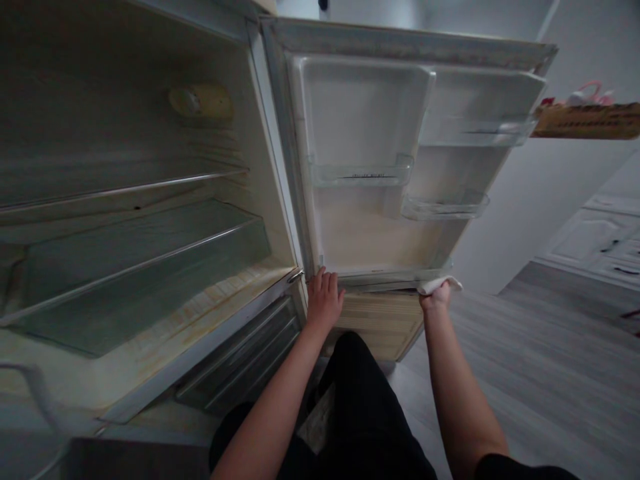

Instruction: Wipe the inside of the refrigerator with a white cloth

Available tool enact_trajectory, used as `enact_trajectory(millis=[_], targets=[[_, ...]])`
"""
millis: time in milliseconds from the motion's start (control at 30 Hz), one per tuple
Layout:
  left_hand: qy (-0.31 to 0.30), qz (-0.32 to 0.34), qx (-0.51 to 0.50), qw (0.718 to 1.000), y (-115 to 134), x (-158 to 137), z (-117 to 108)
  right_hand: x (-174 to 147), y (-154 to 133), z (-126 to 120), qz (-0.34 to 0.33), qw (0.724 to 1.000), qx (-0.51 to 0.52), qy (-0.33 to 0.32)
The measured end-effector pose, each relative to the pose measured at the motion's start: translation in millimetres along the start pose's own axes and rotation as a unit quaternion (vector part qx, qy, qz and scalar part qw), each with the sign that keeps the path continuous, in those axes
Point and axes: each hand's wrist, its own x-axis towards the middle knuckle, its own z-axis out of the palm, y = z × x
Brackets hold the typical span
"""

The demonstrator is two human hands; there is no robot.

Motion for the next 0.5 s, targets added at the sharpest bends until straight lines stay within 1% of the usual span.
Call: enact_trajectory(millis=[67, 167, 200, 267, 333, 400, 500], targets=[[-0.001, 0.001, 0.0, 1.0, 1, 0, 0, -33, 12, 6, 0.049, 0.997, 0.05, -0.045], [0.0, 0.003, 0.003, 1.0, 1, -1, 1, -103, 43, 19, 0.13, 0.983, 0.083, -0.101], [0.001, 0.004, 0.005, 1.0, 2, -1, 0, -128, 56, 25, 0.165, 0.975, 0.086, -0.125], [0.001, 0.006, 0.006, 1.0, 1, -1, -1, -175, 80, 37, 0.23, 0.95, 0.091, -0.191], [-0.003, 0.007, 0.008, 1.0, 0, -1, -3, -212, 102, 47, 0.288, 0.926, 0.085, -0.228], [-0.013, 0.013, 0.009, 1.0, -4, -2, -5, -236, 119, 54, 0.324, 0.911, 0.074, -0.245], [-0.026, 0.027, 0.004, 0.999, -9, -3, -10, -249, 127, 57, 0.35, 0.898, 0.07, -0.259]])
